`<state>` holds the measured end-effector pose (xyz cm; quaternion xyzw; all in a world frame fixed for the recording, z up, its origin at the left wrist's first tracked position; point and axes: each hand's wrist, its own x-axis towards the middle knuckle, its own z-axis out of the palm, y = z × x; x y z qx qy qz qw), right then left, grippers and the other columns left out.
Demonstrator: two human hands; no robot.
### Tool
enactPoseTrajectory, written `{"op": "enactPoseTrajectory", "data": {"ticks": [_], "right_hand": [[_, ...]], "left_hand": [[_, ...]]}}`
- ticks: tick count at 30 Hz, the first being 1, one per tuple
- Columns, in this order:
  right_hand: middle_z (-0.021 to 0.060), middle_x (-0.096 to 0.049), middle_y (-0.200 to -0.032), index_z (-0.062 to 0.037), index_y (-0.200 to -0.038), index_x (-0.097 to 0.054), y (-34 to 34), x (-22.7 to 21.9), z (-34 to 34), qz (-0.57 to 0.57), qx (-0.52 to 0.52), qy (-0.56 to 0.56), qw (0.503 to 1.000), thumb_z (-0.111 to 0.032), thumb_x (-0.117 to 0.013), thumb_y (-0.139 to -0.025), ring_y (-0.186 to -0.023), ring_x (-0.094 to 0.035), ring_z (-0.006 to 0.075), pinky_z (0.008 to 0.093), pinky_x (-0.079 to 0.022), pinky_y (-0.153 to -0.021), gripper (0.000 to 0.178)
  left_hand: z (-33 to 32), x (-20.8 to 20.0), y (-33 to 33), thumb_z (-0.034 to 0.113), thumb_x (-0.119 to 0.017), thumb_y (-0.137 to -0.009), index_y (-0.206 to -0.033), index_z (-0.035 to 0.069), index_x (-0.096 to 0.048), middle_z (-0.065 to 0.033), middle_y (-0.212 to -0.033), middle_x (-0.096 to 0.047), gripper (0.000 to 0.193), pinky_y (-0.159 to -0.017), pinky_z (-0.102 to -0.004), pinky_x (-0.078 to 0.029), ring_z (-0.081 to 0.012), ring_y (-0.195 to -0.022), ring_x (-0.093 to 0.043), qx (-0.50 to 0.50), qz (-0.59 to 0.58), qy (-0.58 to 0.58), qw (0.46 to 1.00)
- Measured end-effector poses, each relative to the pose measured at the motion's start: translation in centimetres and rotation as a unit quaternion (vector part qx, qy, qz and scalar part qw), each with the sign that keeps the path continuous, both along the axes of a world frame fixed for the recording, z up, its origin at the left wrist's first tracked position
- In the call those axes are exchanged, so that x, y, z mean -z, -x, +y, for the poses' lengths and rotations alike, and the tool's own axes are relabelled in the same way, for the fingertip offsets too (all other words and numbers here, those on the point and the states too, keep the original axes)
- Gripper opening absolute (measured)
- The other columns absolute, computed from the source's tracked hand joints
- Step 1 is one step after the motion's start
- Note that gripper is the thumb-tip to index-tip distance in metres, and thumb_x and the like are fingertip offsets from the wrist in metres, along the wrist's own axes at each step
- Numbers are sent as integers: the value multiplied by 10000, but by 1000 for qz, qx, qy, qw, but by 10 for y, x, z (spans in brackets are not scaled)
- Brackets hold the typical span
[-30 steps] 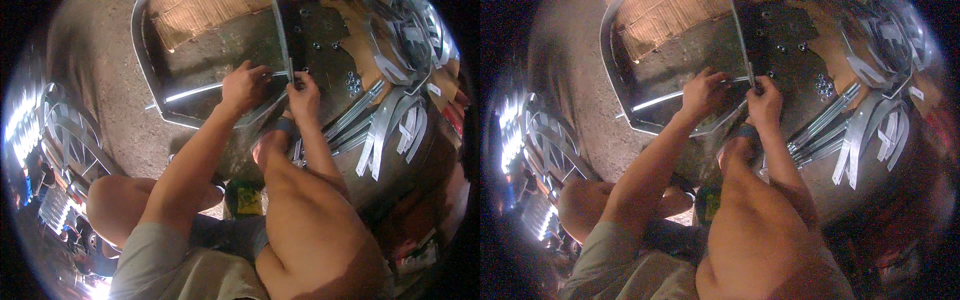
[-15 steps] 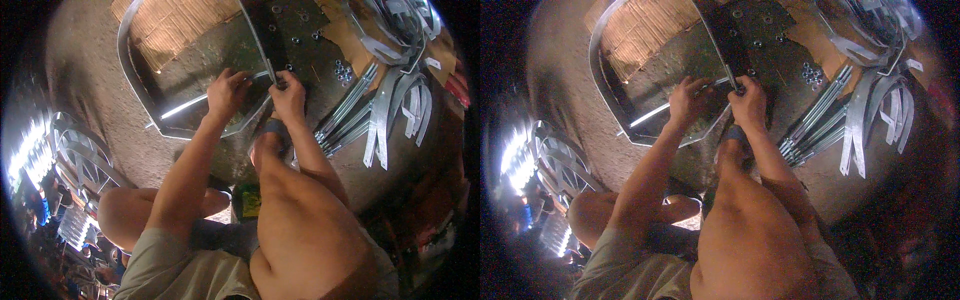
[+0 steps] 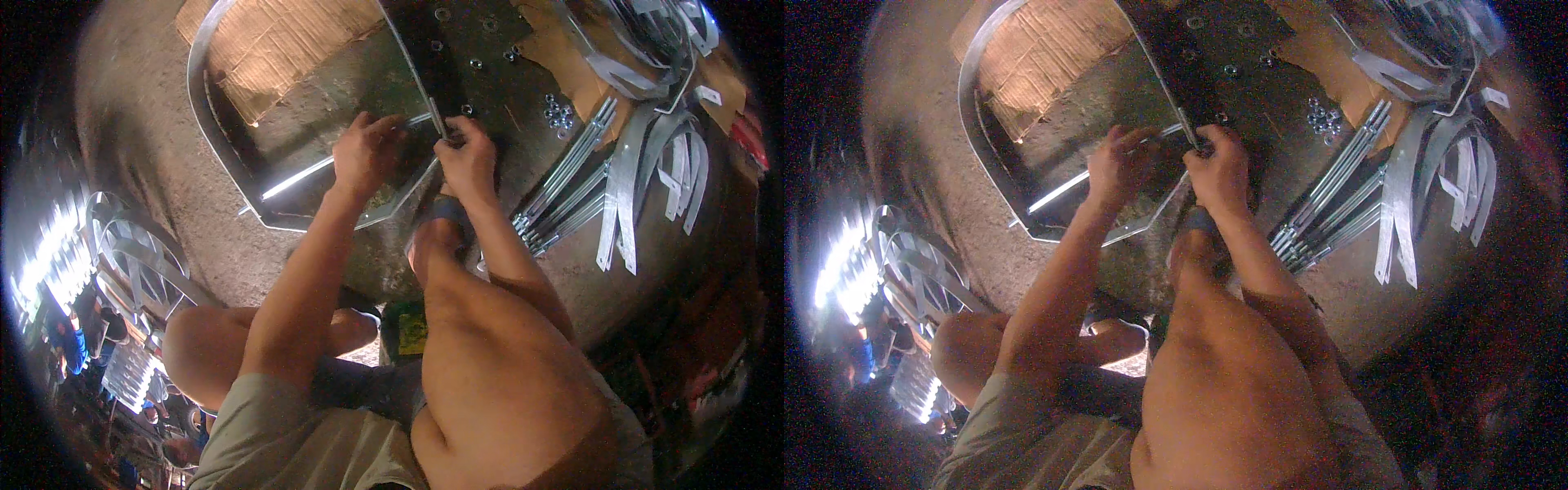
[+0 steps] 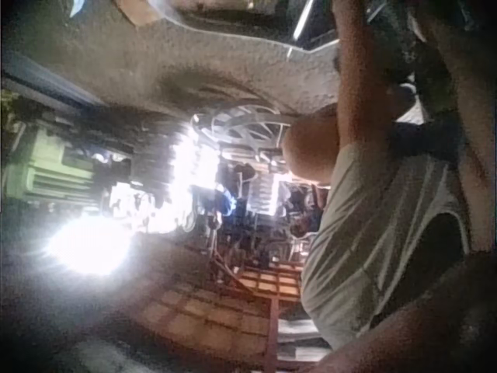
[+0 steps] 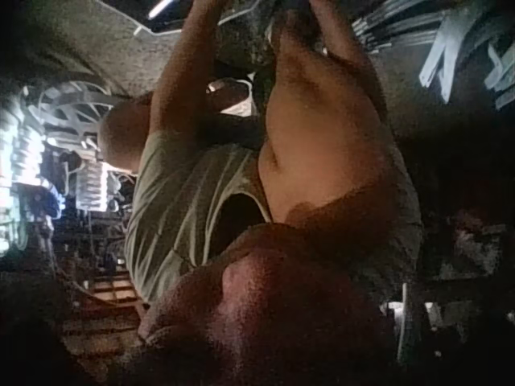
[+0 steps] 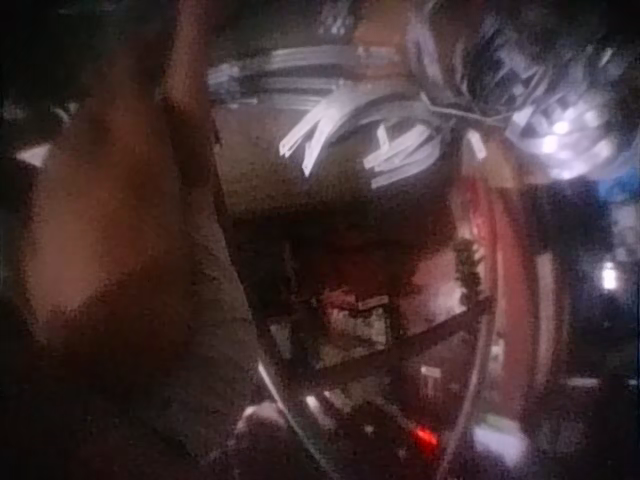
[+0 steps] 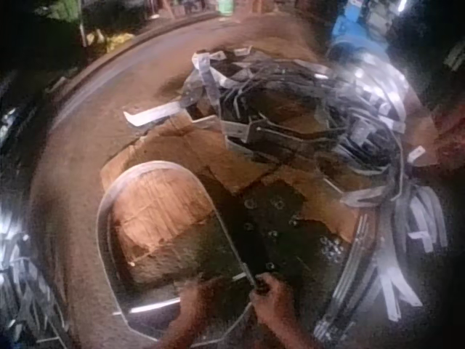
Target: The person sits on the floor and assembles a metal frame structure by hand. They insert a metal rod into a curved frame, align the components, and secure them using nuts and bolts. The person repeatedly picks up fasteners and tightens them to join the metal pieces.
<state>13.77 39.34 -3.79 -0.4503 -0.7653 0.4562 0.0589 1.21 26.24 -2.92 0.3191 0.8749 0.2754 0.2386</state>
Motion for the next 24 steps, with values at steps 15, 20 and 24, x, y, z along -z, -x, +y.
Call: {"op": "enactPoseTrajectory", "data": {"ticks": [15,20,24], "right_hand": [[169,-612,-1011,-39,-1001,-648,1,-15,-7,32,16,-26,999,-33,-708,-694,-955,-612,355,427,-499,-801,312],[116,-587,-1013,-50,-1093,-602,-1,-7,-11,60,60,14,996,-23,-704,-714,-933,-632,256,344,-508,-818,394],[148,-630,-1131,-62,-1247,-568,-6,-21,-4,115,91,165,975,-204,-763,-766,-1065,-620,267,363,-467,-939,538]], "left_hand": [[13,8,19,331,-635,-898,-1152,53,-654,-198,-1039,-690,377,-815,-408,-509,-337,-958,-671,-19,-250,-30,967],[9,15,22,376,-603,-942,-1247,-32,-589,-184,-1115,-686,510,-859,-370,-485,-269,-1023,-649,-27,-268,-14,963],[28,-7,25,481,-509,-997,-1248,-40,-596,-112,-1088,-676,585,-814,-326,-470,-195,-956,-605,-82,-410,-20,908]]}}
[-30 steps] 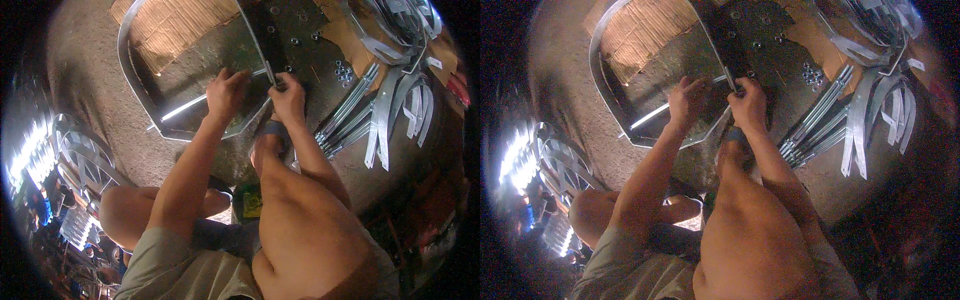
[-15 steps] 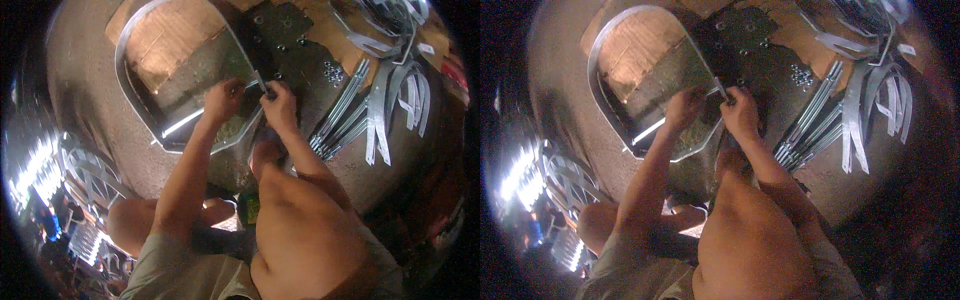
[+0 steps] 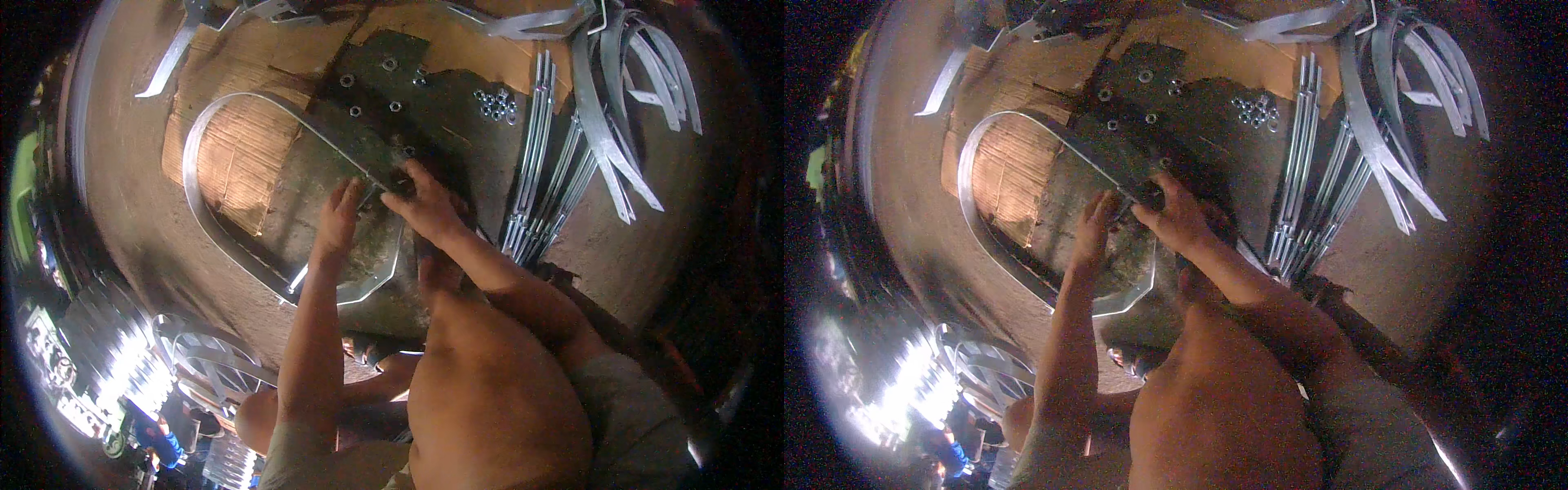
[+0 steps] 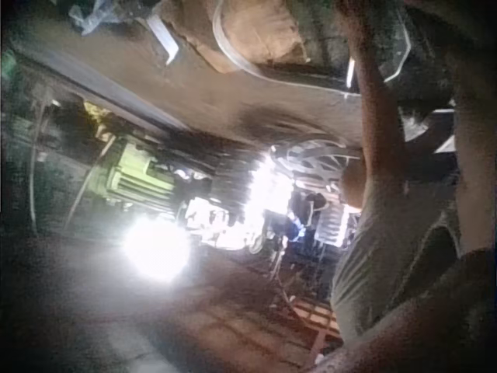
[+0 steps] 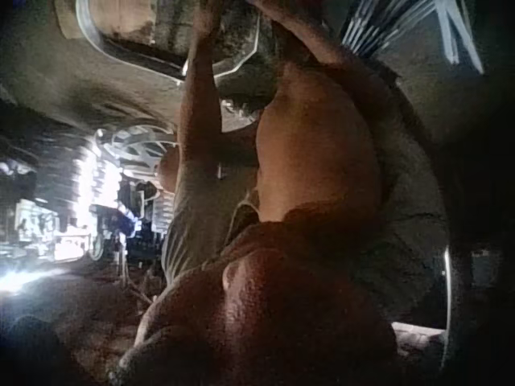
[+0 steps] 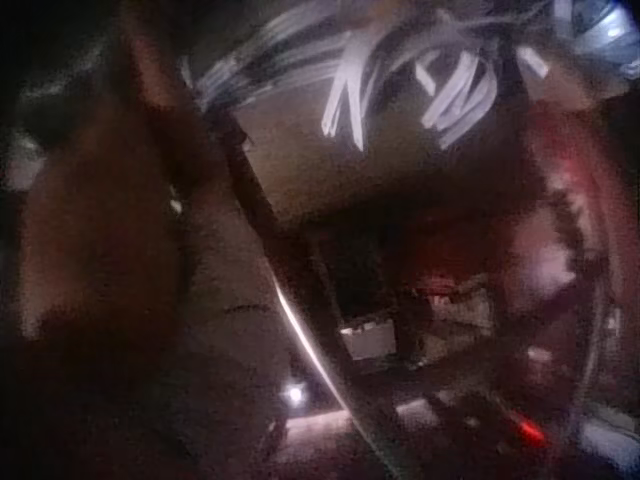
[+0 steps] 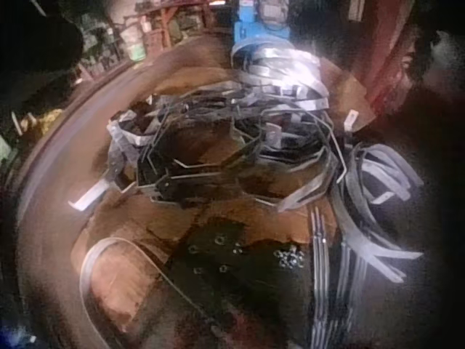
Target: The person sits on the floor and assembles a metal frame structure by hand. They insert a metal rod into a curved frame, align the components, and secure them using nuts and bolts. The person repeatedly picks up fasteners and tightens them to join the metal pieces.
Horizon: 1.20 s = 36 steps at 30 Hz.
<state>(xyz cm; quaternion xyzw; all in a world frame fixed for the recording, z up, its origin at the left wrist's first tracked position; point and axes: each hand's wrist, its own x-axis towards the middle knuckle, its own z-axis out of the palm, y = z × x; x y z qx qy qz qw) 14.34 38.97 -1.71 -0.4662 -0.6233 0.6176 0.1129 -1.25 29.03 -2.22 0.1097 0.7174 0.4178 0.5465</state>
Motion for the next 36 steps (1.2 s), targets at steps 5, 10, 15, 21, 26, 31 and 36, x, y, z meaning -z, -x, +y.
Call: {"op": "enactPoseTrajectory", "data": {"ticks": [5,10,15,21,26,31,36], "right_hand": [[258,-554,-1306,16,-1342,-503,-3,-16,7,-9,-35,46,998,-429,-765,-770,-1238,-521,400,437,-391,-1062,771],[181,-605,-1230,-10,-1285,-569,0,-7,-4,-3,-27,-16,1000,-388,-762,-796,-1177,-562,314,374,-416,-1005,648],[188,-601,-1227,-16,-1247,-593,-4,8,-20,-18,-22,-100,995,-369,-754,-802,-1181,-555,319,395,-402,-1016,590],[215,-628,-1141,31,-1123,-631,-7,-13,-8,56,-3,6,998,-368,-739,-797,-1114,-582,378,434,-421,-991,527],[199,-644,-1099,12,-1126,-641,-17,-8,-12,61,-7,-28,998,-336,-758,-777,-1065,-605,360,423,-450,-954,506],[162,-613,-1173,-16,-1183,-640,-23,-16,-22,36,15,-28,999,-316,-743,-778,-1119,-569,311,389,-412,-984,513],[170,-609,-1156,-23,-1195,-636,-25,-23,-18,13,-4,-35,999,-320,-745,-775,-1103,-558,325,393,-399,-984,526]], "left_hand": [[38,-49,-6,576,-411,-1010,-1148,-5,-636,-54,-953,-650,638,-707,-289,-448,-140,-815,-555,18,19,84,996],[41,-55,-8,606,-383,-1006,-1105,22,-645,-27,-857,-623,647,-641,-285,-429,-123,-740,-542,17,26,65,997],[42,-44,-9,600,-460,-981,-1080,42,-650,0,-780,-565,598,-607,-267,-390,-86,-700,-505,-20,-7,104,994],[35,-41,-3,549,-557,-953,-1188,49,-626,-26,-906,-615,557,-643,-277,-422,-108,-770,-543,-17,-12,112,993],[31,-35,-8,529,-590,-942,-1281,34,-582,-60,-1079,-624,600,-807,-302,-493,-161,-973,-583,-85,-25,104,991],[27,-35,-10,522,-581,-949,-1290,20,-575,-69,-1131,-612,607,-876,-324,-492,-169,-1039,-573,-99,-38,75,992],[31,-32,-14,499,-570,-961,-1278,21,-585,-64,-1095,-623,574,-841,-320,-489,-162,-1007,-577,-105,-17,90,990]]}}
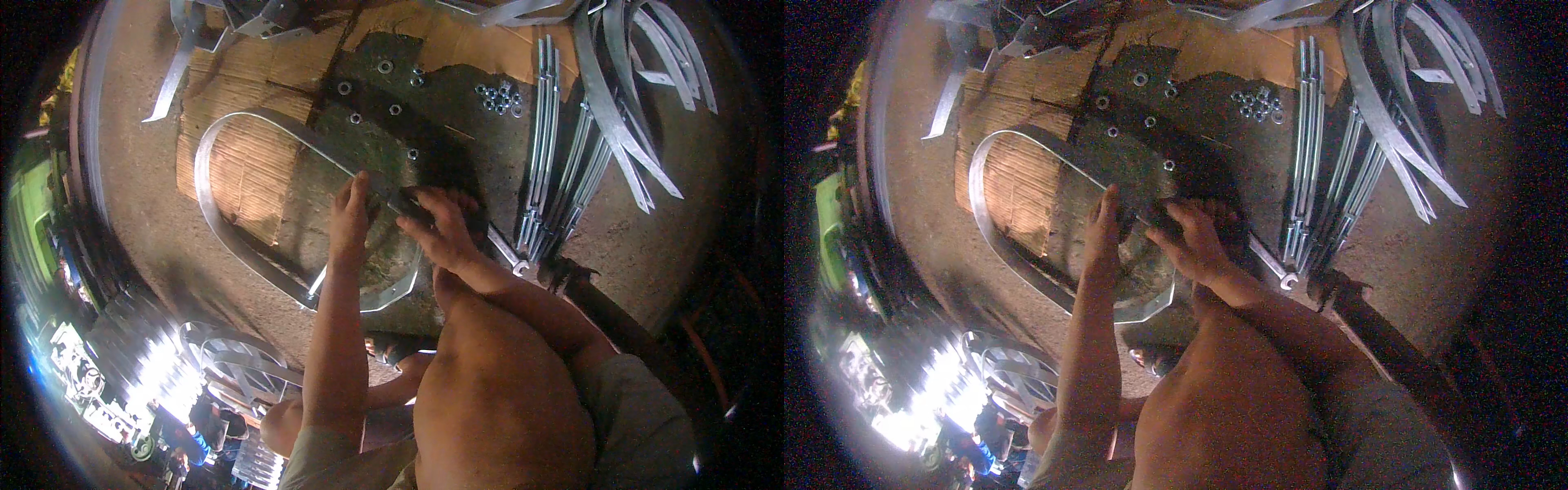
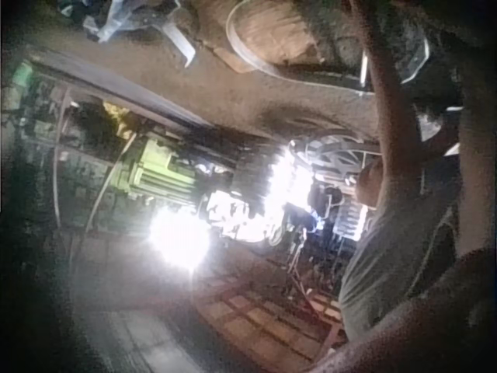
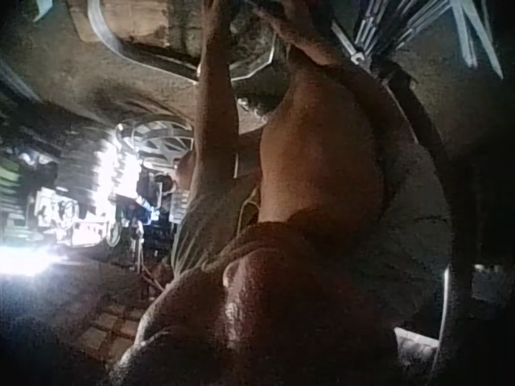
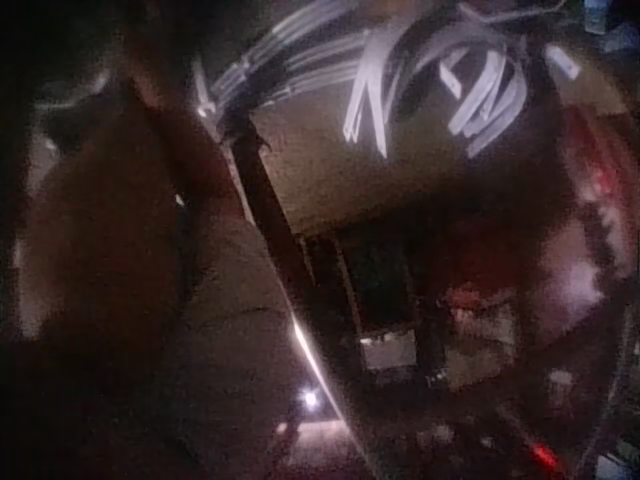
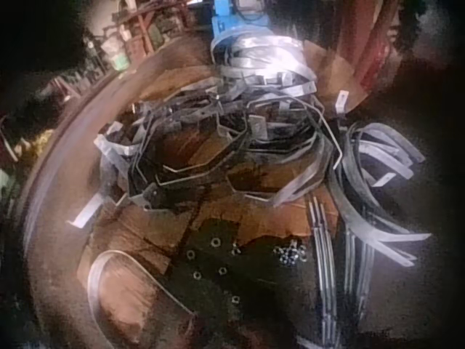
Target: The person sits on the floor and assembles a metal frame structure by hand. They insert a metal rod into a curved frame, align the components, and secure them using nuts and bolts. The person repeatedly picks up fasteners and tightens them to join the metal pieces.
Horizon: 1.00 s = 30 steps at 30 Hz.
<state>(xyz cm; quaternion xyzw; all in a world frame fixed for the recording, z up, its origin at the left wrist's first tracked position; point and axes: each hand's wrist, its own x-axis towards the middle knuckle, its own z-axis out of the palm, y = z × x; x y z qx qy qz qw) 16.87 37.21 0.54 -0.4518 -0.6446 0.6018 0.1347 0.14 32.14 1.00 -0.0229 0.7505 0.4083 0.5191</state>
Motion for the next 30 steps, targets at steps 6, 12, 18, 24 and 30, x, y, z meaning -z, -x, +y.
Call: {"op": "enactPoseTrajectory", "data": {"ticks": [6,12,18,24,30], "right_hand": [[185,-621,-1123,-13,-1127,-650,5,5,0,-8,12,-12,1000,-306,-744,-792,-1082,-574,328,410,-409,-964,455],[249,-628,-1142,28,-1120,-645,18,0,8,-13,-9,78,997,-408,-714,-824,-1117,-569,384,447,-404,-1006,532],[236,-663,-1086,24,-1113,-661,12,40,-20,-84,38,-47,995,-360,-733,-832,-1023,-633,348,426,-470,-904,481],[194,-714,-958,23,-1113,-668,22,1,3,-14,39,153,987,-316,-744,-817,-910,-683,325,401,-506,-826,456],[190,-675,-924,-29,-1145,-676,21,-3,1,-60,37,62,996,-327,-742,-806,-996,-601,312,381,-439,-918,457]], "left_hand": [[-3,9,-6,501,-556,-969,-1196,12,-620,-57,-1006,-639,543,-766,-308,-484,-150,-894,-582,18,21,-30,999],[-15,12,-11,493,-557,-969,-1141,2,-630,-51,-987,-623,526,-720,-309,-474,-142,-861,-567,60,50,-24,997],[-11,9,-19,459,-554,-979,-1100,13,-625,-45,-967,-585,467,-725,-309,-462,-139,-864,-541,21,14,-28,999],[-15,4,-11,483,-574,-959,-1137,57,-603,-25,-989,-598,462,-711,-282,-440,-123,-851,-540,33,7,-18,999],[-17,5,-13,433,-551,-985,-1083,27,-613,-51,-1025,-571,423,-794,-329,-467,-155,-935,-540,16,-12,-3,1000]]}}
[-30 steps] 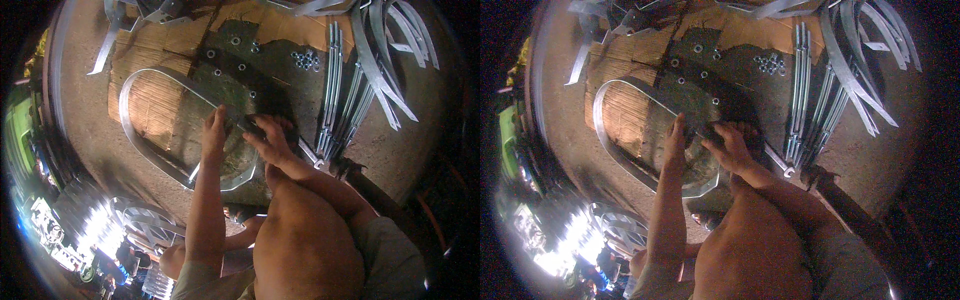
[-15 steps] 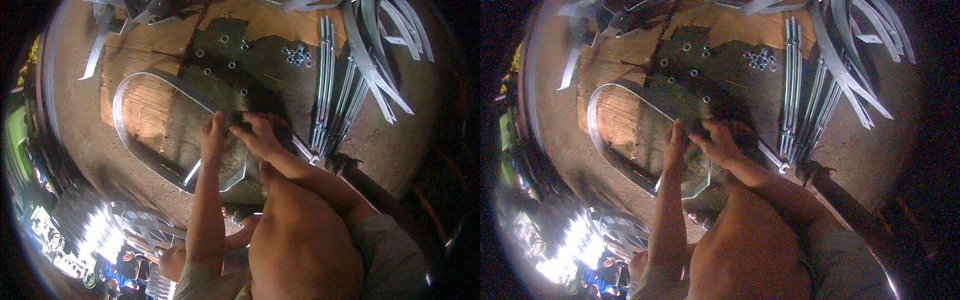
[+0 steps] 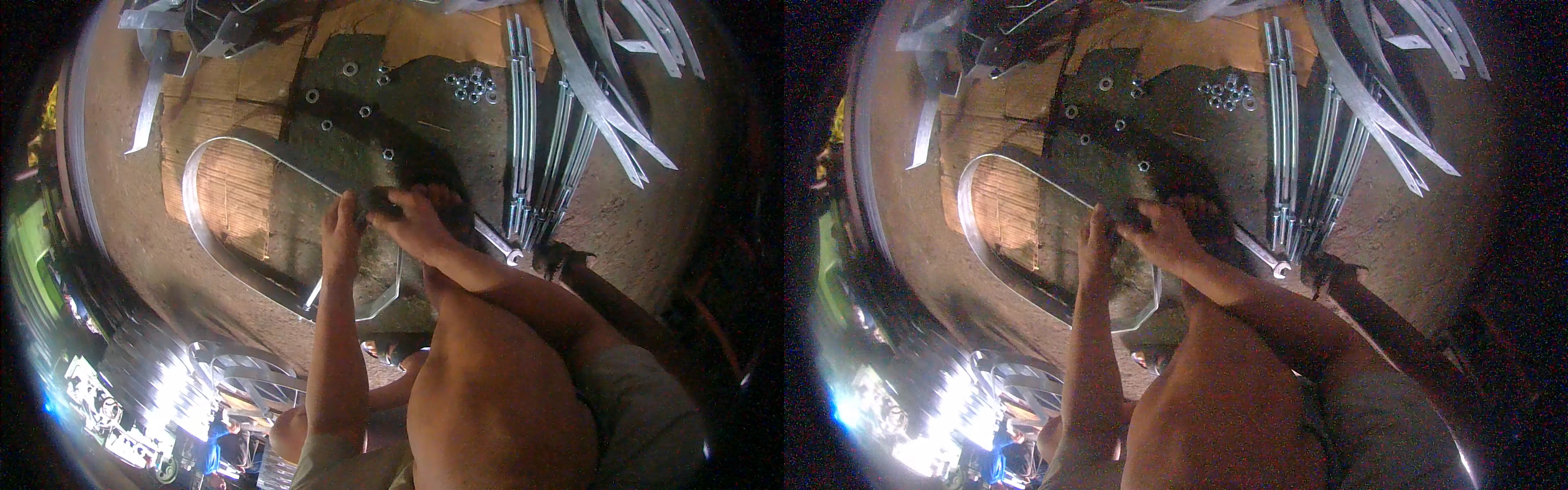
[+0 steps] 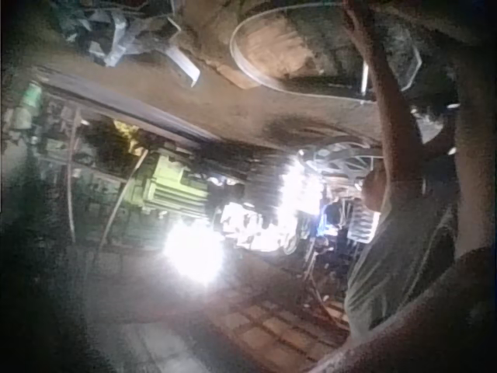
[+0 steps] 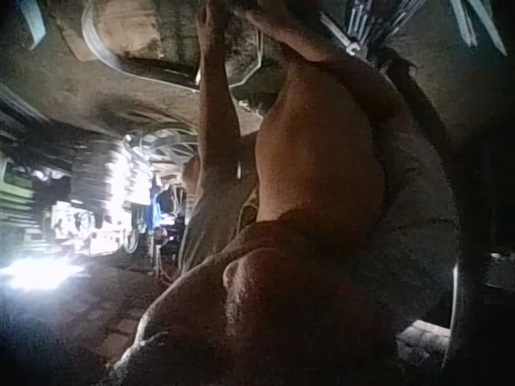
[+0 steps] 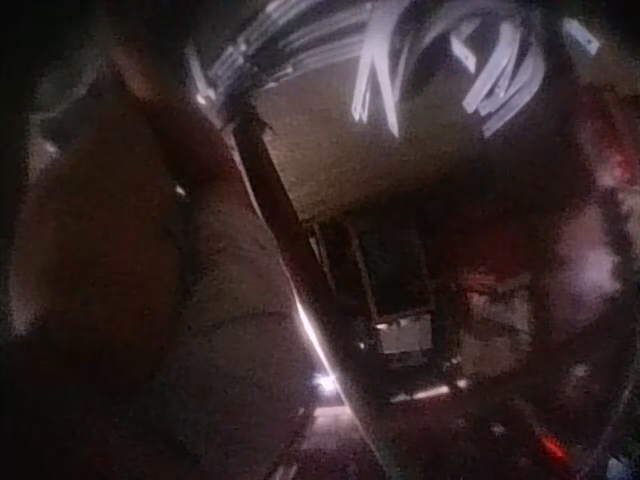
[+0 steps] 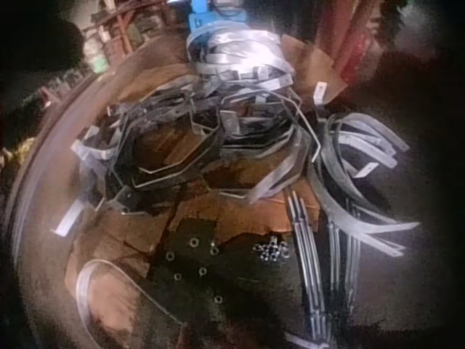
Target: The person sits on the floor and assembles a metal frame structure by hand. They insert a metal rod into a curved frame, align the components, and secure them using nuts and bolts. The person repeatedly picks up fasteners and tightens them to join the metal pieces.
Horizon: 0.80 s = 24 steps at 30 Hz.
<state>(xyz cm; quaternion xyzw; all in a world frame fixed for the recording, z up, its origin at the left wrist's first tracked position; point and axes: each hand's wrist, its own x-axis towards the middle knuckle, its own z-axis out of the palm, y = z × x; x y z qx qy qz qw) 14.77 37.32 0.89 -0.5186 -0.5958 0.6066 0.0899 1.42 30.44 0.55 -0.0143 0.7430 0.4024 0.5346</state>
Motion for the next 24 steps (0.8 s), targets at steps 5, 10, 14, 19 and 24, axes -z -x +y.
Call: {"op": "enactPoseTrajectory", "data": {"ticks": [5,10,14,19,24], "right_hand": [[202,-672,-942,-34,-1106,-679,-1,-4,7,9,-64,16,998,-321,-733,-804,-975,-601,327,394,-435,-911,420],[203,-685,-977,0,-1116,-661,4,12,-3,47,-12,64,997,-305,-711,-822,-953,-636,328,387,-456,-893,427],[206,-693,-1009,12,-1140,-652,1,4,3,47,-19,74,996,-285,-700,-830,-988,-648,327,380,-461,-908,433],[208,-701,-1026,9,-1153,-657,1,-7,18,8,-76,64,995,-280,-710,-824,-1005,-659,331,390,-478,-908,441],[224,-704,-992,8,-1123,-669,5,7,13,51,-37,28,998,-304,-735,-817,-941,-685,359,422,-518,-868,442]], "left_hand": [[-7,-3,4,432,-535,-996,-1129,19,-602,-67,-1100,-582,439,-858,-334,-476,-166,-1010,-551,2,8,16,1000],[-2,-11,0,429,-542,-997,-1143,8,-589,-75,-1104,-588,449,-879,-325,-490,-159,-1008,-564,-6,-27,-31,999],[-5,-6,-2,453,-531,-1000,-1156,8,-583,-58,-1066,-596,474,-869,-316,-489,-153,-964,-573,-12,-13,-42,999],[-8,3,2,495,-500,-1001,-1140,35,-586,-46,-1039,-592,488,-840,-313,-479,-140,-927,-564,13,-38,-85,996],[3,6,10,492,-491,-1000,-1123,44,-592,-31,-984,-584,476,-810,-290,-461,-127,-902,-553,0,-76,-67,995]]}}
